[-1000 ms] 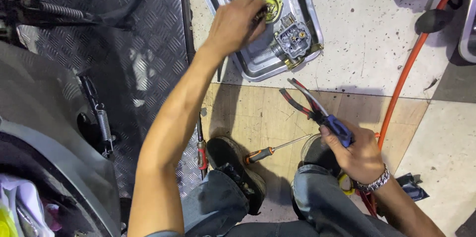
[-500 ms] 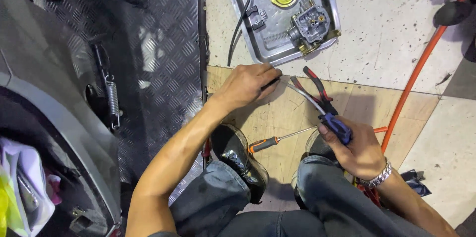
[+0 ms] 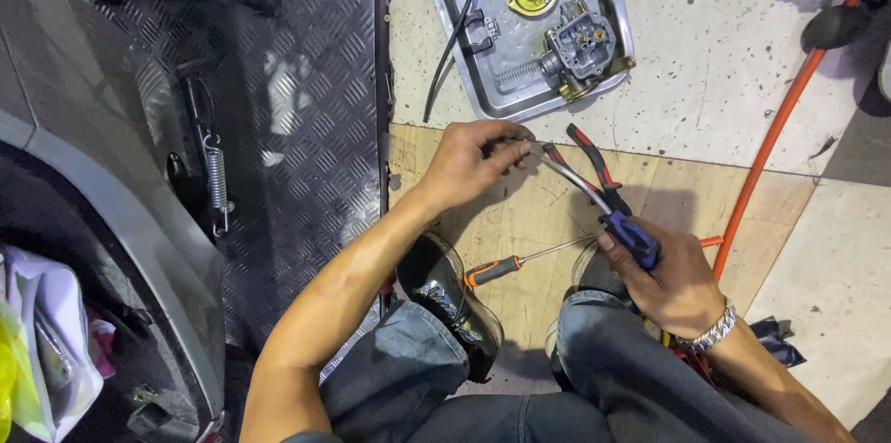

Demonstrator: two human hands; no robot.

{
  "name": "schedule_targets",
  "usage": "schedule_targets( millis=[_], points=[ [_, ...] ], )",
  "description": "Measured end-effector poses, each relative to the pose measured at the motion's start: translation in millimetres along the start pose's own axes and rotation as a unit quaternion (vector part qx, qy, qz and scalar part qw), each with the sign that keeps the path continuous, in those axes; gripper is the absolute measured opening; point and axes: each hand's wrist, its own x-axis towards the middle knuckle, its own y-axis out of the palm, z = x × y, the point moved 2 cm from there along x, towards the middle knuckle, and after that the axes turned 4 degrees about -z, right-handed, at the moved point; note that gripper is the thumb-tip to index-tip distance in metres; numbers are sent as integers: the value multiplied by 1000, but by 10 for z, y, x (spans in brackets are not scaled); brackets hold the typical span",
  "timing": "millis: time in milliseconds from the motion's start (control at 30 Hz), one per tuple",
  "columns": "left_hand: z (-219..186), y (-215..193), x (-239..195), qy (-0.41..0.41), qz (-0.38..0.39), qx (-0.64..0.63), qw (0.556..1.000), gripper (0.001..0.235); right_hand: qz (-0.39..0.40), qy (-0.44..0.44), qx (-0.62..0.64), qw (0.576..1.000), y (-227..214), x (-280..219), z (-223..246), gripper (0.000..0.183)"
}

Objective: Cleaning and inspecting a motorcycle carburetor using compressed air and a small hand tool.

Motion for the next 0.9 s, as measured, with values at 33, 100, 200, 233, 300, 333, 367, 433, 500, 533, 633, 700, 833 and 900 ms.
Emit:
schedule_targets(
  millis=[33,100,200,233,300,333,367,433,500,533,633,700,833,900],
  points=[
    [-22,16,-19,-120,-20,-175,977,25,3,3,4,1000,-2,-4,1,33],
    [25,81,-64,-235,-38,-343,909,32,5,7,8,1000,0,-2,-34,33],
    [149,154,-114,-267,-41,-413,870,31,3,-11,10,1000,22,12,-114,32],
    [120,153,-116,-270,-43,-420,866,30,4,-21,9,1000,30,21,-127,33],
    [65,147,-114,-273,-46,-426,861,30,6,-32,7,999,27,39,-123,34],
    [37,144,-110,-269,-42,-427,862,28,5,-28,5,1000,15,48,-109,34],
    [9,139,-109,-265,-39,-427,864,27,3,-25,2,1000,7,55,-94,35],
    [39,155,-95,-269,-42,-429,861,27,0,-23,2,1000,32,54,-143,35],
    [64,167,-79,-272,-45,-431,859,28,-3,-23,2,1000,47,63,-185,35],
    [74,176,-74,-276,-45,-425,861,28,1,-12,1,1000,53,68,-211,35],
    [98,201,-71,-282,-43,-419,862,29,1,-3,-7,1000,58,71,-156,35],
    [107,197,-64,-283,-43,-418,862,28,-4,-5,-14,1000,41,78,-77,36],
    [-186,-47,145,-256,-39,-357,898,27,-12,13,-19,1000,16,85,-30,37],
    [-180,-258,401,-234,-42,-314,919,26,-22,16,-17,999,32,122,-167,37]
  ],
)
